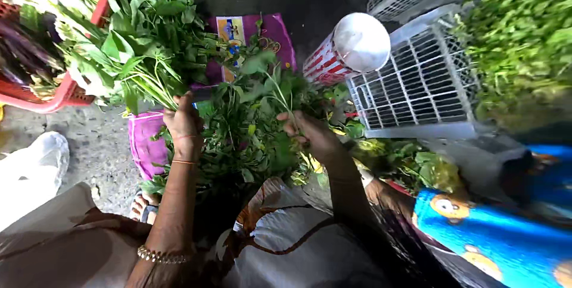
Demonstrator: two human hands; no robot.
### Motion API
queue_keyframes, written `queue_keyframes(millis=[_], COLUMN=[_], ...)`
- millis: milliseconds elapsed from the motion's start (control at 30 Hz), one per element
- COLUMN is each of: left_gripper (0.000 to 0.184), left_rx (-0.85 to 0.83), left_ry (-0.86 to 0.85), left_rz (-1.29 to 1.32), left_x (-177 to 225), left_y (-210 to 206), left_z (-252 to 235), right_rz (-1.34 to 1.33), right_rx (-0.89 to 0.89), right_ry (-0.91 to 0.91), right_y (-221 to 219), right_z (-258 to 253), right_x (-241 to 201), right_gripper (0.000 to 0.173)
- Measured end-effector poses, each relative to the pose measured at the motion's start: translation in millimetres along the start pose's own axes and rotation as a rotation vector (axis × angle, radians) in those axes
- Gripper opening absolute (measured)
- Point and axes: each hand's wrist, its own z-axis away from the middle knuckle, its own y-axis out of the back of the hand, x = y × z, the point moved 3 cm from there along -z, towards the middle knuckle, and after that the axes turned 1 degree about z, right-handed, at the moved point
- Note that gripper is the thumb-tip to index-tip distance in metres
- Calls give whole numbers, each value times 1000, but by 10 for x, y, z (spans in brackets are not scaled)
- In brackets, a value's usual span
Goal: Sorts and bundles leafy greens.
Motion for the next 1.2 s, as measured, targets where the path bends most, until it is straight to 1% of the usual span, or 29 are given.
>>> queue_keyframes(millis=[33, 100, 167, 267, 367, 467, 533, 633, 733, 833, 933, 1000, 1067, 1133, 1200], left_gripper=[24, 23, 25, 22, 17, 15, 15, 14, 25, 23, 22, 26, 28, 31, 31], left_rx=[-11, -99, -193, -261, -320, -375, -399, -415, -395, -373, -408, -457, -473, -439, -357], left_ry=[-3, -7, 11, 106, 204, 232, 207, 182, 148, 95, 21, -46, -110, -183, -240], left_rz=[-3, -70, -199, -314, -315, -307, -305, -321, -282, -272, -281, -356, -422, -408, -311], left_x=[-12, -71, -173, -330, -412, -363, -315, -279, -304, -282, -277, -284, -307, -309, -293], left_y=[-2, 3, -5, -130, -288, -383, -439, -524, -593, -601, -575, -525, -503, -531, -574], left_z=[20, 98, 245, 412, 524, 563, 576, 604, 630, 614, 581, 594, 603, 578, 484], right_rz=[50, 69, -64, -217, -266, -303, -312, -277, -239, -132, 5, 58, 45, 18, 57], right_rx=[29, 106, 124, 124, 132, 141, 136, 115, 102, 98, 147, 194, 275, 296, 317], right_ry=[-12, -11, 14, 111, 176, 201, 227, 280, 292, 333, 369, 339, 297, 295, 300], right_y=[23, -16, -80, -204, -315, -398, -459, -581, -671, -695, -645, -601, -581, -571, -573], right_z=[-31, -106, -113, -103, -136, -147, -151, -145, -144, -118, -113, -107, -114, -104, -85], right_x=[33, 48, -81, -176, -178, -177, -180, -196, -223, -251, -245, -260, -294, -309, -297], right_gripper=[42, 37, 34, 38, 41, 33, 25, 21, 20, 22, 27, 34, 35, 33, 30])
